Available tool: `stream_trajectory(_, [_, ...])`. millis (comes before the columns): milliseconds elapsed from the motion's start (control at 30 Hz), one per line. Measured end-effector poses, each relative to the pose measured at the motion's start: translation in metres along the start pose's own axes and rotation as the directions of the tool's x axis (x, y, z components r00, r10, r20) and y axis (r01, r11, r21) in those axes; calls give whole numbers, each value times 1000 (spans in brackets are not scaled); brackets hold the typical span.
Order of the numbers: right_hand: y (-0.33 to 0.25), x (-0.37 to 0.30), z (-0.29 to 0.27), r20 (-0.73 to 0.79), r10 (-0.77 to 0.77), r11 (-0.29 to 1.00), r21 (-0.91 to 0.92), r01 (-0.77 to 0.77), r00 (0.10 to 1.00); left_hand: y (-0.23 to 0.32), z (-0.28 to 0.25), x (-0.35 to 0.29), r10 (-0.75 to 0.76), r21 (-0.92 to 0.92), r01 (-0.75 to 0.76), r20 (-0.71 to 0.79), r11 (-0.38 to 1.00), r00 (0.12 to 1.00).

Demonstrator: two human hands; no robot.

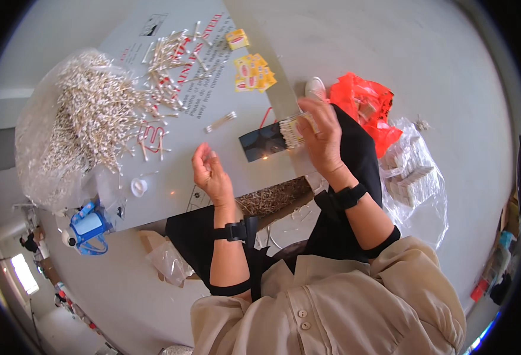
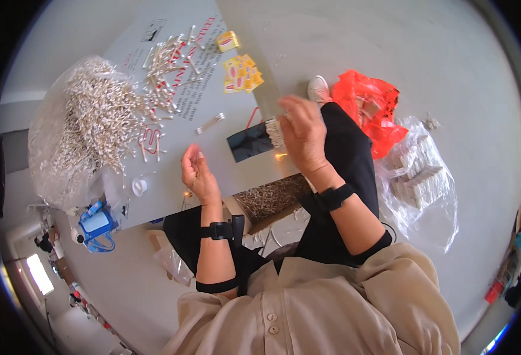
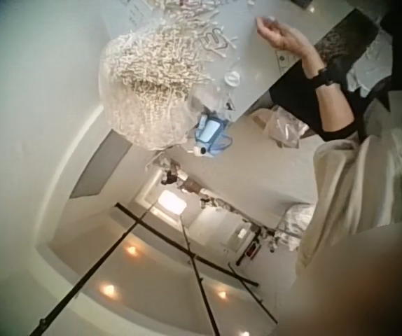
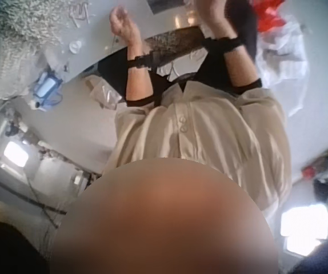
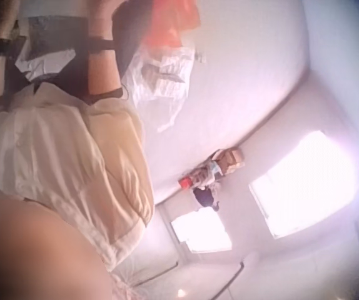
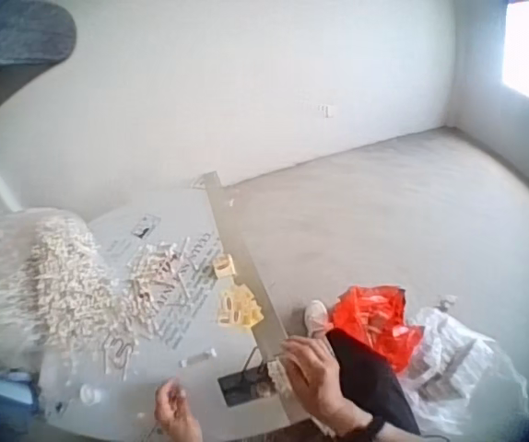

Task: The person is manually sorting and packaging cotton swabs into plastic containers.

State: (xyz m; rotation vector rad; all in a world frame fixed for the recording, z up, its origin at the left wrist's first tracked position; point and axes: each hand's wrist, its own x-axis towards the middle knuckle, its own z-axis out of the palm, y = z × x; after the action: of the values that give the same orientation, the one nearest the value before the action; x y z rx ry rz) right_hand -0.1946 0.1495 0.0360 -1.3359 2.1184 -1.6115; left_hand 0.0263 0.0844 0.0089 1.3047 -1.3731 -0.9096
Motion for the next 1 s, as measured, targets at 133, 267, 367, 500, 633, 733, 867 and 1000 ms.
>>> stream_trajectory(133, [-30, 5, 52, 319, -176, 982, 116, 146, 931, -15, -46, 22, -98, 84, 100, -26, 992, 995])
stream_trajectory(267, [-33, 18, 97, 345, -266, 960, 5, 281, 900, -19, -79, 58, 42, 433, -4, -78, 902, 996])
stream_trajectory(367, [-29, 18, 119, 350, -284, 947, -44, 319, 893, -17, -93, 91, -11, 650, 88, -122, 755, 993])
stream_trajectory(500, [-27, 2, 114, 357, -321, 931, -52, 362, 877, -3, -79, 108, -3, 872, 63, -71, 486, 997])
stream_trajectory(633, [-32, -20, 95, 392, -356, 924, 11, 382, 848, -2, -76, 105, -130, 919, 126, -83, 373, 988])
stream_trajectory(733, [-38, -34, 79, 465, -338, 931, 40, 362, 818, 2, -70, 79, -148, 916, 130, -79, 379, 986])
stream_trajectory(867, [-42, -37, 76, 508, -312, 937, 22, 350, 803, 7, -46, 45, 61, 801, -220, 224, 557, 973])
stream_trajectory(1000, [-38, -37, 75, 490, -318, 938, 40, 343, 812, 18, -38, 48, 46, 586, -317, 429, 746, 902])
